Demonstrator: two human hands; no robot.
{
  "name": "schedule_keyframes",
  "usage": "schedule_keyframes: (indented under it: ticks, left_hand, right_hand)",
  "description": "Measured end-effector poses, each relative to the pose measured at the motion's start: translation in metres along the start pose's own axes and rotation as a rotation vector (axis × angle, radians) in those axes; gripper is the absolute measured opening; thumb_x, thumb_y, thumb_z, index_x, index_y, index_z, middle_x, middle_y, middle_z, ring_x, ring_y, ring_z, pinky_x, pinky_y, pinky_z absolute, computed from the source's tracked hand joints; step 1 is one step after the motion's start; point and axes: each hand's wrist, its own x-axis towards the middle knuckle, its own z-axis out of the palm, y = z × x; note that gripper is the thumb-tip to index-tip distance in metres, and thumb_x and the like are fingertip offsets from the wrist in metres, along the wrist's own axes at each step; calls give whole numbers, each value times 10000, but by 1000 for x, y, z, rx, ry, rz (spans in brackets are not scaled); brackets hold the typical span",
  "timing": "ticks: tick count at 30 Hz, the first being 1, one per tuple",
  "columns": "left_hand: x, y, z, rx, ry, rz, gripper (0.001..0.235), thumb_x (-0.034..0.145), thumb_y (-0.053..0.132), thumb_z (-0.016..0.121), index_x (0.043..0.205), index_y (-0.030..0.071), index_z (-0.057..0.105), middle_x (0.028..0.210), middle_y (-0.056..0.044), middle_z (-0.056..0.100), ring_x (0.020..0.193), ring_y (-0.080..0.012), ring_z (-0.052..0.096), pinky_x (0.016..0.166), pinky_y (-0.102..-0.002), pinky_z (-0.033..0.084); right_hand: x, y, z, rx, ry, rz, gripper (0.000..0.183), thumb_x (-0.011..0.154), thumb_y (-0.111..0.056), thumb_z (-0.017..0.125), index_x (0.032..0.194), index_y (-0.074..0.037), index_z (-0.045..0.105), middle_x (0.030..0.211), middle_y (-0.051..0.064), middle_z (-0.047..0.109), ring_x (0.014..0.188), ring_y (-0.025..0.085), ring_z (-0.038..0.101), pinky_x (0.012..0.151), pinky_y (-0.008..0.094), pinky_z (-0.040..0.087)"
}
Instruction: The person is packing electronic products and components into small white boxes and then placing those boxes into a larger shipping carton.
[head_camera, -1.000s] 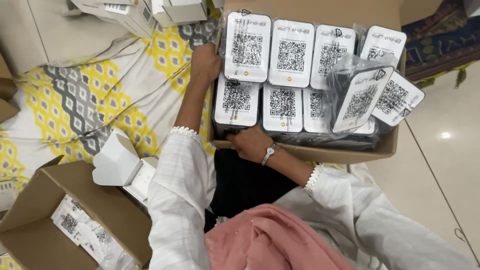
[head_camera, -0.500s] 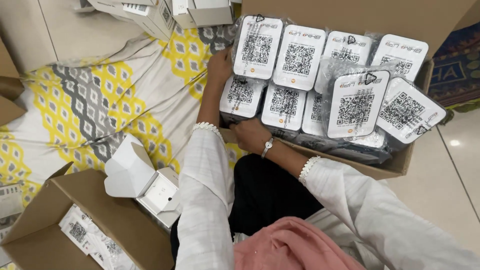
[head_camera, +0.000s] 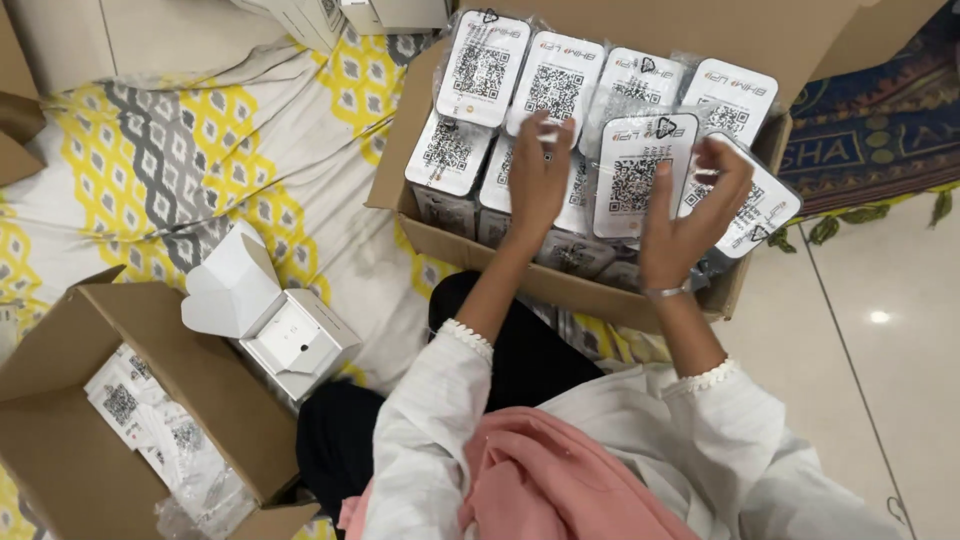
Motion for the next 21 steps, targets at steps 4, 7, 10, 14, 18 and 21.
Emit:
schedule_keyframes:
  ticks: [4, 7, 10, 14, 18, 21]
  left_hand:
    - [-22, -70, 78, 117, -70, 1, 722, 1072, 607, 393, 1431, -10, 500, 1353, -217, 573, 1154, -299, 644, 995, -470, 515]
    - [-45, -64, 74, 353, 149, 280, 643, 1077, 579, 513, 1378, 18, 600, 1395, -242, 547, 1246, -414, 592, 1117, -488, 455]
    - [-56, -35, 26, 11, 144, 232, 662, 1079, 550, 488, 1387, -22, 616, 1403, -278, 553, 1287, -424, 551, 1117, -457, 414]
    - [-61, -44, -67, -381, 234, 73, 652, 1029, 511, 523, 1436, 2, 507, 1355, -204, 641, 1233, -259, 596, 1052, -375, 441]
    - [-96, -72, -179, -595, 375, 68, 491, 1031, 366, 647, 1316, -34, 631, 1209, -150, 726, 1081, -210, 672, 937, -337, 536]
    - [-135, -110, -233, -451, 442, -106, 415, 968, 209, 771, 1278, -29, 632, 1160, -128, 732, 1022, -189, 685, 901, -316, 550]
  right_hand:
    - [17, 76, 5, -286, -113, -256, 514, 1112, -287, 666, 1408, 83, 467, 1387, 279, 587, 1356, 411, 514, 1178, 497, 318]
    - [15, 72, 13, -366, -308, -328, 584, 1142, -384, 571, 1431, 109, 445, 1395, 304, 599, 1395, 434, 522, 1245, 584, 165]
    - [9, 33, 27, -127, -357, -208, 591, 1159, -378, 551, 1489, 99, 434, 1385, 322, 603, 1384, 423, 512, 1264, 578, 206]
    - [-2, -73, 53, 202, -614, 19, 683, 1036, -398, 611, 1546, -7, 378, 1242, 243, 687, 1152, 287, 648, 1005, 396, 482]
    - [-79, -56, 179, 789, -945, -11, 687, 1047, -278, 716, 1561, 16, 367, 1312, 156, 658, 1161, 186, 660, 965, 293, 546]
    - [-145, -56, 242, 1080, -1198, 305, 619, 1071, -217, 713, 1569, 13, 426, 1327, 95, 656, 1148, 136, 645, 951, 271, 553]
